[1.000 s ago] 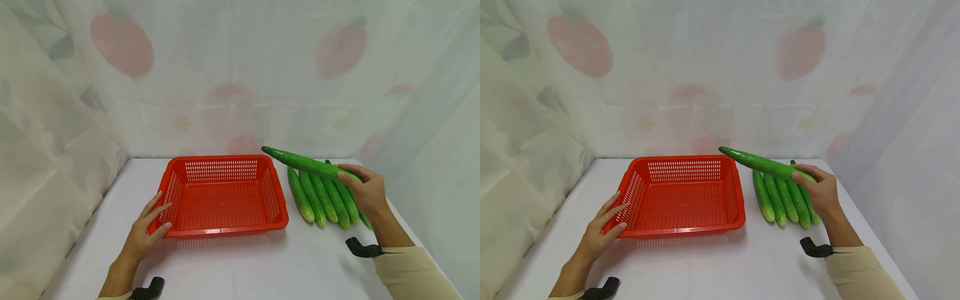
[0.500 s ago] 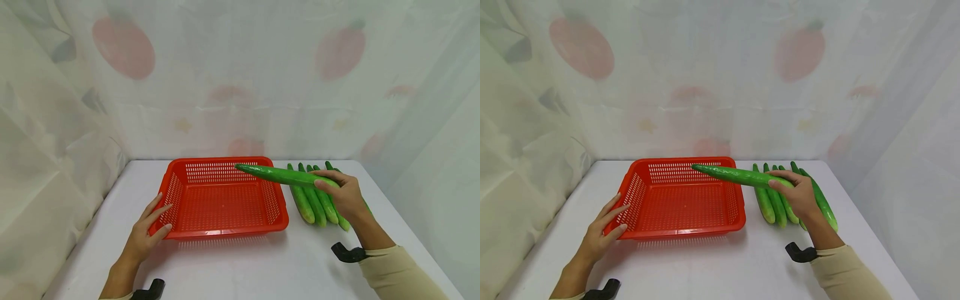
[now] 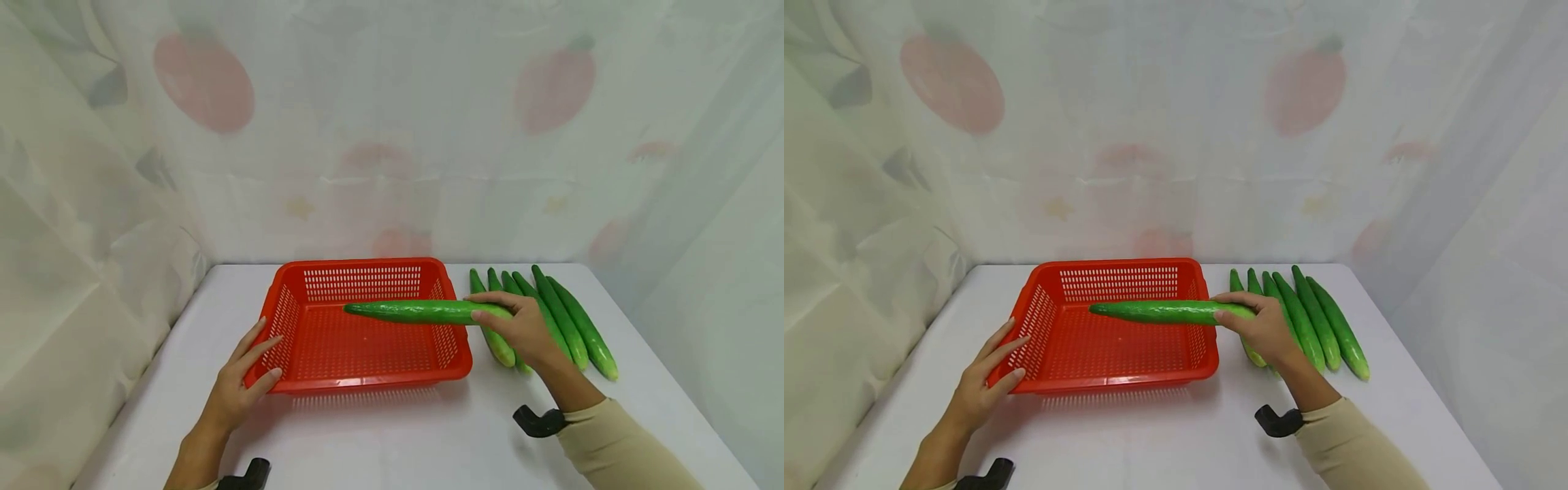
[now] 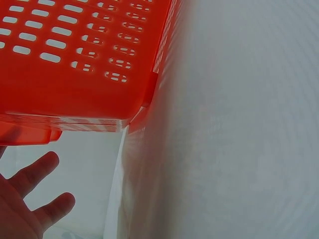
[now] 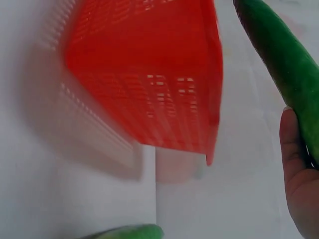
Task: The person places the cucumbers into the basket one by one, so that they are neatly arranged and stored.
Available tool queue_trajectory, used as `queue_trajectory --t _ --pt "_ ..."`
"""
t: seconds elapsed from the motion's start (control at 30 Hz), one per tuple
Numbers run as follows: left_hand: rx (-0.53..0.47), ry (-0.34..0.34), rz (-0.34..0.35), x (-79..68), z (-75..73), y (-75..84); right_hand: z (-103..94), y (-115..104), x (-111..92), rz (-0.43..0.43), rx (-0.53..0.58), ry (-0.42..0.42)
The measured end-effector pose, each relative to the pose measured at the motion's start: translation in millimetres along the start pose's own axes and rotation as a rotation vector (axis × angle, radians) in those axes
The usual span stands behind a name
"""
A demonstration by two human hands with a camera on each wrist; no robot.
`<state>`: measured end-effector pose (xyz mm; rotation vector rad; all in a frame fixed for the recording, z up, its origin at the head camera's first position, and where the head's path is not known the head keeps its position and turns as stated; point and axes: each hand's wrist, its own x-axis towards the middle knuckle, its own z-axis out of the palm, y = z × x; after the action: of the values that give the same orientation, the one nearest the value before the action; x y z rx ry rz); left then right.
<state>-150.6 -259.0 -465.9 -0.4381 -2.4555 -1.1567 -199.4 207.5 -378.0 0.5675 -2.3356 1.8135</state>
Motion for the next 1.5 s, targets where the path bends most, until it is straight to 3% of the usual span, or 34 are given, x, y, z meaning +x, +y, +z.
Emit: queue_trajectory --t 0.33,0.6,0.93,1.2,1.5 --pt "-0.004 -0.002 0.002 -2.2 -1.0 -1.6 41.8 1.9 8.4 0.019 0.047 -0.128" --pt "-0.016 -0.007 0.01 0.8 0.3 -0.3 67.7 -28.0 8.3 -0.034 -0.016 -0.208" --pt "-0.047 0.02 0.057 0.3 0.2 1.1 93.0 -30.9 9.8 -0.006 -0.013 -0.307" --pt "-0.052 0.006 0.072 0.7 0.9 -2.0 95.7 -22.7 10.7 0.006 -0.041 -0.368" --pt "-0.071 0.016 0.038 0.5 4.1 -4.4 97.0 12.0 25.8 0.036 -0.185 -0.484"
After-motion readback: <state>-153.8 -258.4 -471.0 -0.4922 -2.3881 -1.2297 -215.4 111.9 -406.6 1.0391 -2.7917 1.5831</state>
